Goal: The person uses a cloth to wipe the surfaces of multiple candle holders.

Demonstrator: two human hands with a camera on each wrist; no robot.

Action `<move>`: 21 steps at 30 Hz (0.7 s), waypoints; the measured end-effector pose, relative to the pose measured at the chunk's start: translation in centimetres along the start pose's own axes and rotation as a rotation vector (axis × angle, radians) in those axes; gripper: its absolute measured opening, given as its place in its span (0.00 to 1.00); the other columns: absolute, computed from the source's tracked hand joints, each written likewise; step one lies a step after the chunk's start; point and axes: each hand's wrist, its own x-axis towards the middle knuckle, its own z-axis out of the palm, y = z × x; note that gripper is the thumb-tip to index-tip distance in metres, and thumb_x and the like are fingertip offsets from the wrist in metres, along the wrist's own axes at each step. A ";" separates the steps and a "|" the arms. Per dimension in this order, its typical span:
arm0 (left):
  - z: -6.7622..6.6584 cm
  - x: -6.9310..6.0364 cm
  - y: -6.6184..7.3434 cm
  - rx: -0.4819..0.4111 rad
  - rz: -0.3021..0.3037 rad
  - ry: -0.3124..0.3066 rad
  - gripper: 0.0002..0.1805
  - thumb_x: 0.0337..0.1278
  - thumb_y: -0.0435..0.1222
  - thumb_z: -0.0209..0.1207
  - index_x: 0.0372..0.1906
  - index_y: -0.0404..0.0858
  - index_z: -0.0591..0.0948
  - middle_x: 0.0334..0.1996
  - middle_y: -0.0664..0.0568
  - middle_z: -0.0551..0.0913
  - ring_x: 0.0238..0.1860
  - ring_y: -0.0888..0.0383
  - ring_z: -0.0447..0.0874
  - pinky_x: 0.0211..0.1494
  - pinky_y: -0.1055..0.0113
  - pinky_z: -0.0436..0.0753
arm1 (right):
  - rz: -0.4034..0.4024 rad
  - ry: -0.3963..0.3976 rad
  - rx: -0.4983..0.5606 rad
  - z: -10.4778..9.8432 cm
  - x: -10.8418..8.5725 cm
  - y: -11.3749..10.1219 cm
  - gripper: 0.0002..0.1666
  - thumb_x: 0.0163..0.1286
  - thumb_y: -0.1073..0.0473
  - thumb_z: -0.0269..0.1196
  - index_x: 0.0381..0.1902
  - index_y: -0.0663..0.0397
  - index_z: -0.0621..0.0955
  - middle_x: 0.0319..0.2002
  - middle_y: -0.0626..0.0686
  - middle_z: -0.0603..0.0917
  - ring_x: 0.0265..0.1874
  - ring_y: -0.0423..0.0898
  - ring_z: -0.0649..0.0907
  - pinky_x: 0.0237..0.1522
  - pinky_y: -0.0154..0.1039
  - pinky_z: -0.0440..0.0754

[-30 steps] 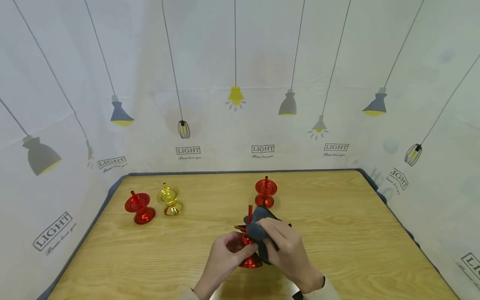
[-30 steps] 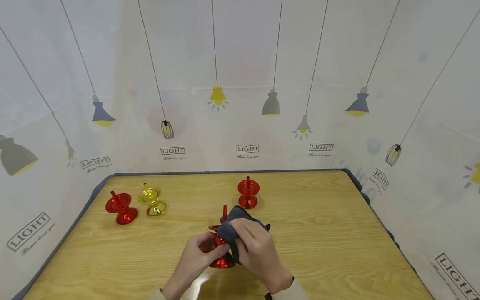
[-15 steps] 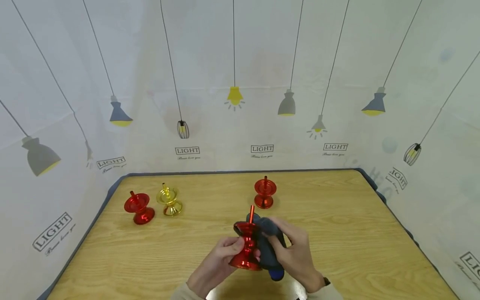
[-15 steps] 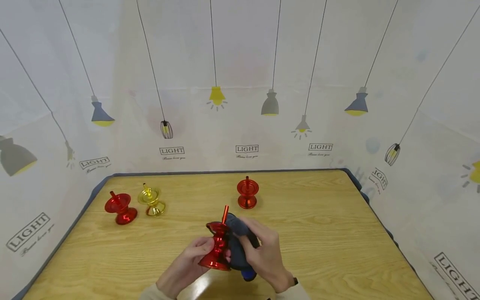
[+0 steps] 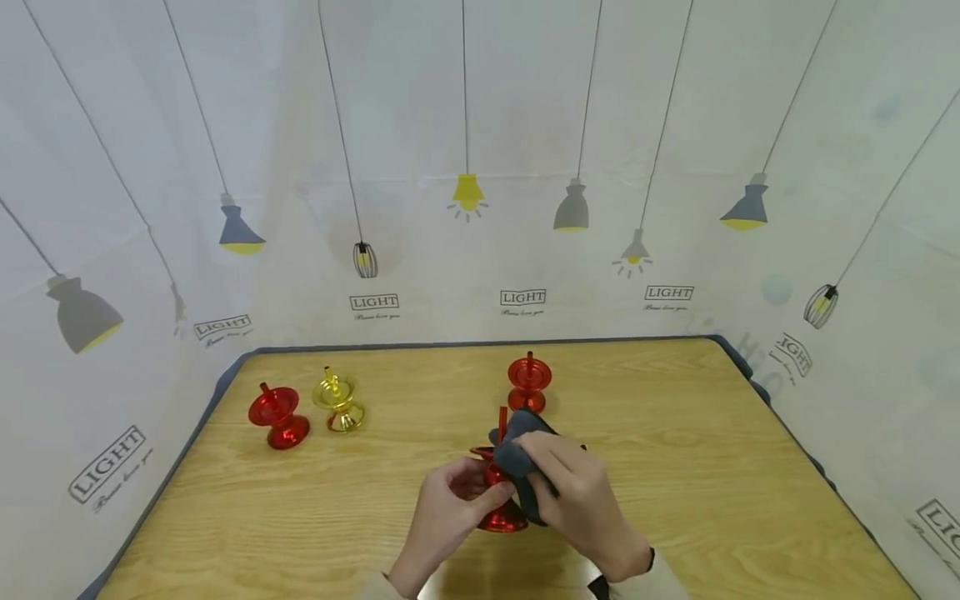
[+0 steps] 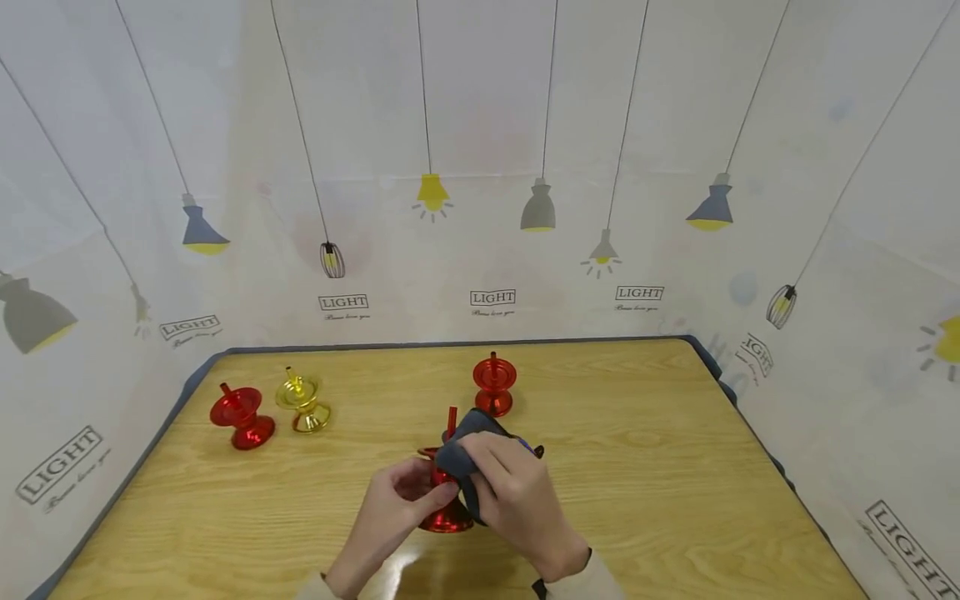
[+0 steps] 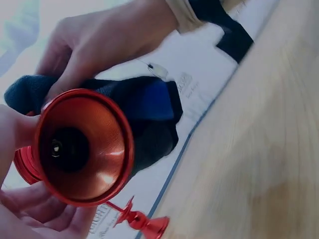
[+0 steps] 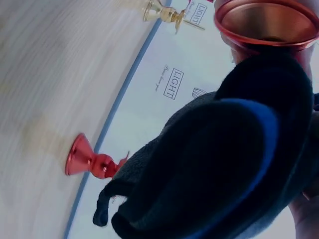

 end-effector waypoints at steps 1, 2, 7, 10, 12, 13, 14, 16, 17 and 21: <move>0.0 0.0 0.0 -0.009 0.001 0.001 0.15 0.57 0.42 0.72 0.43 0.35 0.87 0.35 0.47 0.88 0.34 0.62 0.86 0.41 0.71 0.84 | 0.006 0.003 0.017 0.0 0.0 0.0 0.18 0.80 0.54 0.53 0.50 0.60 0.85 0.44 0.56 0.88 0.42 0.53 0.89 0.49 0.39 0.86; -0.1 0.0 -0.1 -0.025 0.001 -0.004 0.15 0.57 0.41 0.72 0.43 0.34 0.87 0.35 0.47 0.88 0.34 0.62 0.85 0.41 0.71 0.84 | 0.023 0.005 0.041 0.1 -0.1 -0.1 0.19 0.80 0.53 0.53 0.50 0.60 0.84 0.45 0.56 0.88 0.43 0.53 0.89 0.51 0.37 0.85; -0.6 0.1 -0.4 -0.201 -0.044 -0.117 0.20 0.63 0.40 0.67 0.50 0.26 0.84 0.37 0.50 0.88 0.38 0.62 0.86 0.44 0.70 0.84 | 0.121 0.057 0.193 0.2 -0.4 -0.1 0.16 0.77 0.56 0.60 0.52 0.61 0.84 0.46 0.59 0.89 0.45 0.54 0.89 0.58 0.28 0.79; -1.0 0.2 -0.8 -0.332 -0.069 -0.242 0.24 0.69 0.41 0.62 0.56 0.23 0.80 0.39 0.55 0.89 0.42 0.62 0.87 0.47 0.68 0.85 | 0.175 0.083 0.267 0.3 -0.6 0.0 0.15 0.68 0.68 0.67 0.52 0.61 0.85 0.46 0.60 0.89 0.47 0.50 0.89 0.57 0.28 0.80; -1.1 0.1 -1.1 -0.432 -0.071 -0.335 0.25 0.73 0.42 0.59 0.59 0.24 0.78 0.42 0.56 0.89 0.45 0.61 0.87 0.50 0.67 0.85 | 0.220 0.092 0.326 0.4 -0.8 0.1 0.21 0.60 0.77 0.69 0.52 0.61 0.85 0.45 0.60 0.89 0.48 0.45 0.88 0.56 0.29 0.81; -1.2 0.1 -1.2 -0.479 -0.067 -0.381 0.24 0.74 0.42 0.57 0.60 0.25 0.78 0.44 0.56 0.89 0.47 0.61 0.87 0.51 0.66 0.85 | 0.247 0.093 0.356 0.4 -0.9 0.1 0.24 0.57 0.79 0.69 0.52 0.61 0.85 0.45 0.60 0.89 0.48 0.43 0.88 0.55 0.29 0.81; -1.2 0.1 -1.3 -0.526 -0.059 -0.424 0.23 0.76 0.42 0.55 0.61 0.26 0.77 0.45 0.56 0.89 0.48 0.61 0.87 0.53 0.65 0.85 | 0.271 0.094 0.379 0.5 -0.9 0.1 0.25 0.56 0.81 0.69 0.52 0.61 0.85 0.45 0.60 0.89 0.49 0.41 0.88 0.55 0.29 0.82; -1.2 0.1 -1.5 -0.600 -0.041 -0.492 0.21 0.78 0.41 0.52 0.62 0.29 0.78 0.47 0.55 0.88 0.50 0.61 0.87 0.56 0.64 0.84 | 0.302 0.094 0.401 0.5 -1.0 0.1 0.26 0.56 0.81 0.69 0.52 0.61 0.85 0.45 0.61 0.89 0.50 0.39 0.87 0.55 0.29 0.81; -1.2 0.2 -1.6 -0.611 -0.037 -0.509 0.21 0.78 0.41 0.51 0.61 0.30 0.78 0.47 0.55 0.88 0.50 0.61 0.87 0.56 0.64 0.84 | 0.295 0.096 0.401 0.5 -1.0 0.2 0.25 0.56 0.81 0.69 0.52 0.61 0.85 0.45 0.60 0.89 0.49 0.40 0.87 0.55 0.28 0.82; -1.0 0.3 -1.2 -0.462 -0.042 -0.427 0.23 0.78 0.41 0.52 0.62 0.26 0.77 0.47 0.55 0.87 0.49 0.62 0.85 0.55 0.66 0.83 | 0.189 0.097 0.279 0.2 -0.8 0.3 0.17 0.64 0.73 0.68 0.51 0.62 0.85 0.44 0.60 0.89 0.46 0.47 0.89 0.56 0.27 0.80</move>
